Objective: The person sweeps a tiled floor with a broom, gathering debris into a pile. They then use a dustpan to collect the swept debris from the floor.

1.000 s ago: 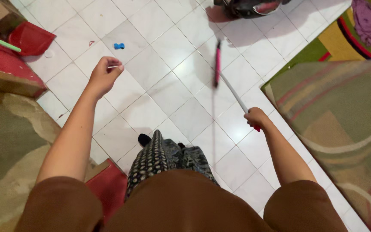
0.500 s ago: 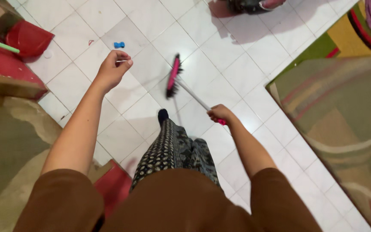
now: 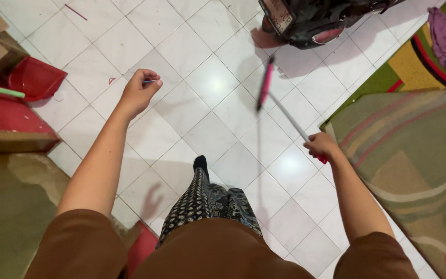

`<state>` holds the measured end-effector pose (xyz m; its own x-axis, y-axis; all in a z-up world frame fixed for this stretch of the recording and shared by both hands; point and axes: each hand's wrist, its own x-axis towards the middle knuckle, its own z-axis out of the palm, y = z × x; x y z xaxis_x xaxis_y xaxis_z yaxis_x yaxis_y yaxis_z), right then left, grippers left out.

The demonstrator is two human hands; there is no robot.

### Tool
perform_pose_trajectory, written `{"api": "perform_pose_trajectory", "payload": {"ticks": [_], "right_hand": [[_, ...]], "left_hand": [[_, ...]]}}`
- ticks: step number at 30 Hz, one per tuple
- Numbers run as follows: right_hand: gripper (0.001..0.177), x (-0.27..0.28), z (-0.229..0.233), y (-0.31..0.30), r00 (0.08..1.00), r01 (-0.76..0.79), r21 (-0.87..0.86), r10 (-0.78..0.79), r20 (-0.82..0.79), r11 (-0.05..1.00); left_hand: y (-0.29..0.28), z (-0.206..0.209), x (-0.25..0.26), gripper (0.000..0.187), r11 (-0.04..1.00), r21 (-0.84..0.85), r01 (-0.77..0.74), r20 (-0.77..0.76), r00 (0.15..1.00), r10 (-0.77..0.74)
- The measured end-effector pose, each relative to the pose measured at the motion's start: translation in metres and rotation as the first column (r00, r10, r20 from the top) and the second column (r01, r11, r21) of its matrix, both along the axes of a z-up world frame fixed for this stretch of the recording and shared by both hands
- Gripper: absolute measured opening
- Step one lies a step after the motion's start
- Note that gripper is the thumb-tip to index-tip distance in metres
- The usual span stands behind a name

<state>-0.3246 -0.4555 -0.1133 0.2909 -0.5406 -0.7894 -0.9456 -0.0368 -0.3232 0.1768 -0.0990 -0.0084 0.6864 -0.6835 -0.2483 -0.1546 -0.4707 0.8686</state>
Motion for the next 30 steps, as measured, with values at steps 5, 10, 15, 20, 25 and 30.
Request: {"api": "perform_pose_trajectory", "payload": {"ticks": [5,10,15,20,25,30], "right_hand": [[0.023,0.030,-0.067,-0.020,0.958,-0.237,0.007,0.235,-0.163,0.971],[0.020,0.107,-0.099,0.017,0.883,-0.464,0.000,0.463,-0.079,0.886],[0.022,0.205,-0.068,0.064,0.986,-0.132,0.185,0.109,0.128,0.974],[0.025,0.253,-0.053,0.076,0.937,0.036,0.414,-0.174,0.302,0.910],[0.037,0.212,-0.010,0.035,0.923,0.131,0.402,-0.259,0.283,0.906],[0.036,0.116,0.021,-0.028,0.929,0.215,0.305,-0.291,0.230,0.928]], "left_hand": [[-0.008,-0.004,0.027,0.032,1.000,0.005,0.009,-0.031,0.999,-0.009],[0.001,-0.012,0.051,0.031,0.999,0.029,-0.017,-0.031,0.999,0.018],[0.013,-0.011,0.070,0.030,0.996,0.053,-0.068,-0.066,0.995,0.072],[0.021,-0.010,0.086,0.030,0.997,-0.015,-0.074,-0.025,0.997,0.074],[0.016,0.012,0.091,0.030,0.993,-0.016,-0.114,-0.016,0.993,0.113],[0.007,0.028,0.084,0.030,0.989,0.041,-0.139,-0.003,0.990,0.139]]}}
